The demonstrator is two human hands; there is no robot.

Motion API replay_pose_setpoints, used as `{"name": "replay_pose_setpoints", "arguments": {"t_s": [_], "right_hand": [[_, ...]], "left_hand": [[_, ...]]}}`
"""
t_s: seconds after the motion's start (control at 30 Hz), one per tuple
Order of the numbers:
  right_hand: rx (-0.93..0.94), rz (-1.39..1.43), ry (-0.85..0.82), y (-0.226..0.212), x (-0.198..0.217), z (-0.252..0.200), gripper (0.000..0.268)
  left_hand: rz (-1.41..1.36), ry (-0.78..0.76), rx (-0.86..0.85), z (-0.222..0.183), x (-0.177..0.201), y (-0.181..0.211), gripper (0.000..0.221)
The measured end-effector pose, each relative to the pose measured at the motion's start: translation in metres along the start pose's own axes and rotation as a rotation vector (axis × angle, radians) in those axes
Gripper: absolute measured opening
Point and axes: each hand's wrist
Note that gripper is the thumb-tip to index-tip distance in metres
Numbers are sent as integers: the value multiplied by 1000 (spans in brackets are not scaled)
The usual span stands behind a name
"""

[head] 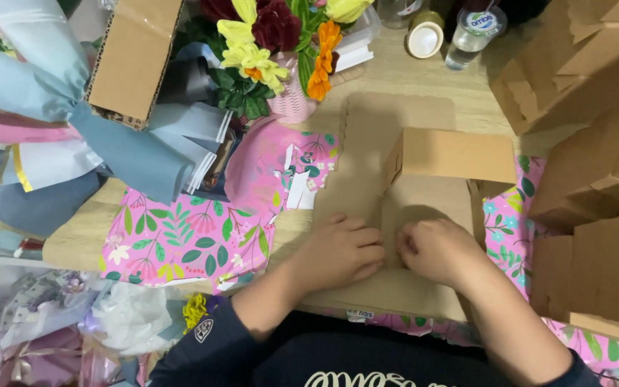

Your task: Assembling small cardboard boxes by folding pre-scored flaps and tucking them into place.

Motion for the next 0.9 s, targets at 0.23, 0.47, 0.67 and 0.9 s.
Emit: {"name": "replay_pose_setpoints", "arguments": {"t_s": [0.23,0.47,0.67,0.9], "right_hand": [[25,-137,41,-20,0,-29,23],[106,-188,148,-23,-14,-44,29],[49,-57,180,-15,-22,-35,30],[27,-46,114,-11,-20,-19,24]], "left_hand": [[12,-15,-107,-1,0,-7,14],[68,98,-132,-7,-20,-14,9],[167,239,-181,-6,-25,-5,7],[224,276,-223,-5,-23,-1,8]]}}
Point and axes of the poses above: each hand's wrist, its own z-axis towards the middle knuckle, its own x-axis out of the back of the hand, y = z × x, and after that the axes turned 10 degrees about -y, right-handed
